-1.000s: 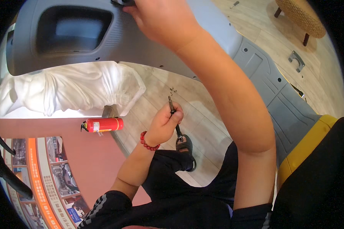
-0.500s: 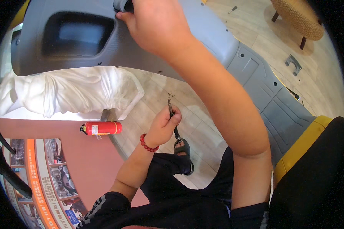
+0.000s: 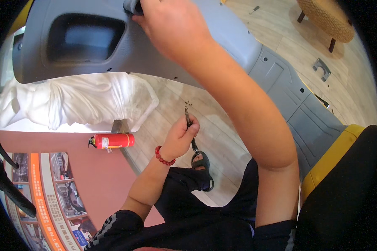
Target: Repairing a component on a motorcycle using hand tools.
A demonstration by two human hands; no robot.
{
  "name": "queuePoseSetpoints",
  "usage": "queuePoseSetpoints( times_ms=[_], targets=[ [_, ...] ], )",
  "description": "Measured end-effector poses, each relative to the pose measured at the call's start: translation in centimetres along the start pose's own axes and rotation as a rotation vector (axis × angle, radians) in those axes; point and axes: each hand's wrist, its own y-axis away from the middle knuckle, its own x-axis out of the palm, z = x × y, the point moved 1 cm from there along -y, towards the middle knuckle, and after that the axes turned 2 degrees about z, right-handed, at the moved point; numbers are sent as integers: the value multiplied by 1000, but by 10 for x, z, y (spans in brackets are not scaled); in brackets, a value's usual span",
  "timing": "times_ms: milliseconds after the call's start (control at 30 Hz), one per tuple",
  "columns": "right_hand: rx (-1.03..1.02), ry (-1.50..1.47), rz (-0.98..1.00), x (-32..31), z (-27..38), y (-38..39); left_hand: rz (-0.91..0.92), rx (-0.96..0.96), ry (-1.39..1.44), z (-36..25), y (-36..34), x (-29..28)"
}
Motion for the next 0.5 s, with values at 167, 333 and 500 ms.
queuePoseSetpoints(
  times_ms=[167, 333, 500],
  targets=[
    [17, 22, 4, 1, 0, -1, 4, 24, -16, -1, 0, 0],
    [127, 12, 39, 2, -1, -4, -6, 24, -58, -1, 0, 1],
    [125, -24, -211, 3, 5, -2, -6, 53, -65, -2, -1, 1]
  ],
)
